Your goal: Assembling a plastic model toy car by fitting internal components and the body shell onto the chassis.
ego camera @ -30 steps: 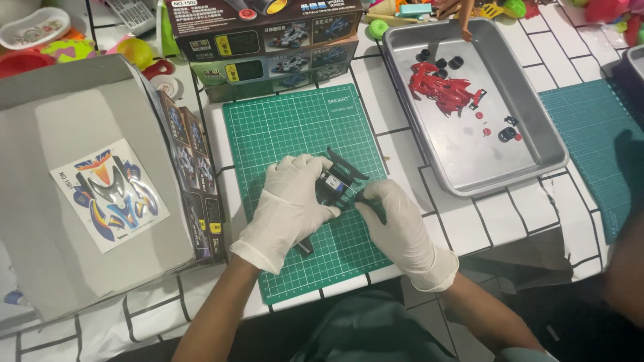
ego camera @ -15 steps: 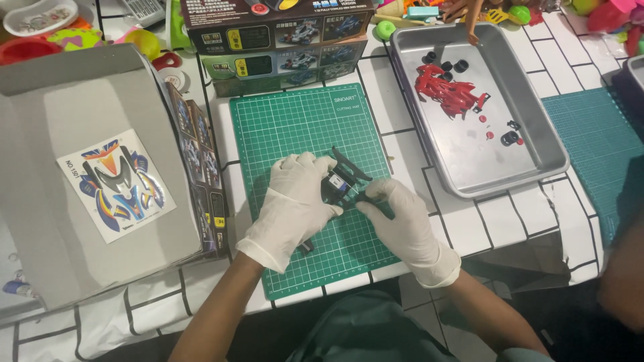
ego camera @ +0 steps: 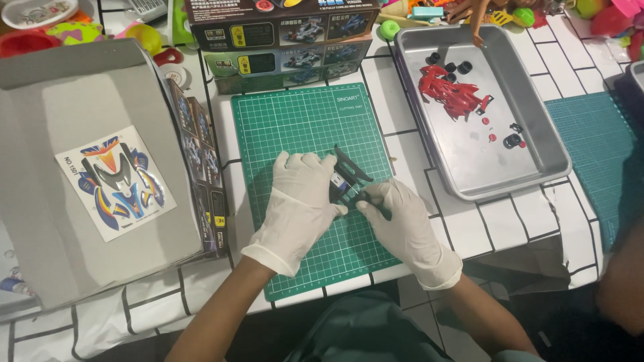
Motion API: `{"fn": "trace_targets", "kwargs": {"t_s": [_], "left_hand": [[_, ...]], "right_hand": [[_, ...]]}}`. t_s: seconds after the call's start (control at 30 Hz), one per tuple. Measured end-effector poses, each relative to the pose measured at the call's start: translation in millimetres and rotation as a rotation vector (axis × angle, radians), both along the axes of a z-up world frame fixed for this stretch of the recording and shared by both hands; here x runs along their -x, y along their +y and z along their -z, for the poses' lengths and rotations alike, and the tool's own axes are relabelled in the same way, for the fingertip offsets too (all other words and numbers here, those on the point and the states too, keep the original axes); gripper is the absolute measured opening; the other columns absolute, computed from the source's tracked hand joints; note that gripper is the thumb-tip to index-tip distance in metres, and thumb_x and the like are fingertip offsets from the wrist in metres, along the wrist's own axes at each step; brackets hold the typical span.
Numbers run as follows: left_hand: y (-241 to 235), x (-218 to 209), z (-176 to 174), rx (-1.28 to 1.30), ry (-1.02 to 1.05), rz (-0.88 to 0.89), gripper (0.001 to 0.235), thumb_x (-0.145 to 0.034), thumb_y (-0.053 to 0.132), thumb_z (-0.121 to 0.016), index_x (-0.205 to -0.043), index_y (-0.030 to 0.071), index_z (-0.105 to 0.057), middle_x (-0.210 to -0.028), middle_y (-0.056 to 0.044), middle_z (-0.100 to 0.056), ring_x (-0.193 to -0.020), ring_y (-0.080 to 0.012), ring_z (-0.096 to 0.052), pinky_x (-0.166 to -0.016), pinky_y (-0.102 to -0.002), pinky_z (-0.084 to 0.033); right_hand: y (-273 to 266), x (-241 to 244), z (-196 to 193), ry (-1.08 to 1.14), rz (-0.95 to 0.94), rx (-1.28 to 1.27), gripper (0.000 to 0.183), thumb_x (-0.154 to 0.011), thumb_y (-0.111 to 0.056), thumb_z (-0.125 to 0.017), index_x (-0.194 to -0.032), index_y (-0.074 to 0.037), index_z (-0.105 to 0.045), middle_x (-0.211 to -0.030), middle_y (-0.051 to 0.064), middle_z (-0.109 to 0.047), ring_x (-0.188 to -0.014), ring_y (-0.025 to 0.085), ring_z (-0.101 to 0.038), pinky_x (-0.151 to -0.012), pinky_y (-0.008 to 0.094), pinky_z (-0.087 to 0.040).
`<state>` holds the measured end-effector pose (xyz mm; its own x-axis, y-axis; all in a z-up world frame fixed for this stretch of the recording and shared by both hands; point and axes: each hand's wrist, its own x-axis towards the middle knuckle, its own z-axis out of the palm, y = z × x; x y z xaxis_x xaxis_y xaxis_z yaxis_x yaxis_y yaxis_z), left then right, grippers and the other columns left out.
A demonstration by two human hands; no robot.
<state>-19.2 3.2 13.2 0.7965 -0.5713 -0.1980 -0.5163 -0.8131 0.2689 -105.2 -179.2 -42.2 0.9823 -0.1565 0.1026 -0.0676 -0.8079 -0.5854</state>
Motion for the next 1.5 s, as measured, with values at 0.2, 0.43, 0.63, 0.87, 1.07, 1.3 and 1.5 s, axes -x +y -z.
{"fn": "trace_targets", "kwargs": {"t_s": [0.2, 0.43, 0.63, 0.87, 1.07, 1.3, 1.5], "left_hand": [[0.7, -0.2, 2.2, 0.003, -0.016, 0.029, 0.088, -0.08, 0.05, -0.086, -0.146, 0.006, -0.05, -0.114, -0.015, -0.065, -0.128, -0.0362, -0.058, -0.12, -0.058, -0.027], [1.4, -0.3, 5.6, 0.028, -0.024, 0.03, 0.087, -0.078, 0.048, -0.087, -0.145, 0.006, -0.051, -0.112, -0.015, -0.064, -0.127, -0.0375, -0.059, -0.12, -0.059, -0.027], [-0.4, 2.6, 11.9, 0.044, -0.05, 0.041, 0.087, -0.076, 0.048, -0.088, -0.143, 0.005, -0.053, -0.109, -0.015, -0.064, -0.125, -0.0384, -0.06, -0.119, -0.059, -0.029], [-0.2, 10.2, -5.6, 0.067, -0.027, 0.047, 0.095, -0.078, 0.042, -0.088, -0.153, 0.005, -0.042, -0.109, -0.017, -0.066, -0.125, -0.0386, -0.06, -0.119, -0.063, -0.026], [4.4, 10.2, -4.1, 0.11, 0.019, 0.052, 0.104, -0.078, 0.035, -0.089, -0.159, 0.004, -0.031, -0.114, -0.02, -0.068, -0.129, -0.0401, -0.058, -0.12, -0.063, -0.024], [3.8, 9.2, -1.1, 0.158, 0.124, 0.023, 0.105, -0.077, 0.038, -0.089, -0.16, 0.011, -0.03, -0.132, -0.016, -0.065, -0.137, -0.0338, -0.053, -0.121, -0.058, -0.026], [-4.6, 18.0, 48.7, 0.089, -0.439, -0.015, 0.142, -0.059, 0.105, -0.063, -0.151, -0.001, -0.043, -0.138, -0.016, -0.057, -0.123, -0.0318, -0.056, -0.109, -0.05, -0.04]], "right_hand": [[5.9, -4.4, -13.2, 0.137, 0.063, -0.068, 0.018, -0.086, -0.012, -0.079, -0.104, -0.011, -0.074, -0.079, 0.004, -0.072, -0.072, 0.02, -0.069, -0.065, 0.033, -0.055], [8.5, -1.9, -0.9, -0.071, -0.014, 0.026, 0.024, -0.08, -0.01, -0.085, -0.101, -0.009, -0.073, -0.074, 0.003, -0.067, -0.072, 0.022, -0.066, -0.067, 0.034, -0.055], [3.5, 0.2, 7.4, -0.265, -0.086, 0.209, 0.026, -0.081, -0.011, -0.085, -0.102, -0.008, -0.07, -0.069, 0.0, -0.06, -0.069, 0.02, -0.064, -0.07, 0.034, -0.054], [-5.8, 3.2, 14.8, -0.378, -0.105, 0.187, 0.033, -0.072, -0.015, -0.093, -0.096, -0.013, -0.071, -0.065, -0.004, -0.056, -0.061, 0.018, -0.06, -0.066, 0.034, -0.05], [-12.3, -5.2, 21.5, -0.422, -0.178, 0.156, 0.027, -0.072, -0.011, -0.09, -0.088, -0.018, -0.069, -0.065, -0.007, -0.056, -0.061, 0.016, -0.061, -0.065, 0.032, -0.05], [-14.4, 2.6, 4.4, -0.406, -0.199, 0.221, 0.025, -0.075, -0.018, -0.087, -0.091, -0.022, -0.069, -0.069, -0.005, -0.059, -0.061, 0.017, -0.062, -0.064, 0.034, -0.052], [-85.7, -0.3, -80.5, 0.013, 0.02, -0.079, 0.016, -0.093, -0.005, -0.067, -0.107, -0.005, -0.076, -0.105, 0.009, -0.079, -0.095, 0.018, -0.075, -0.091, 0.028, -0.061]]}}
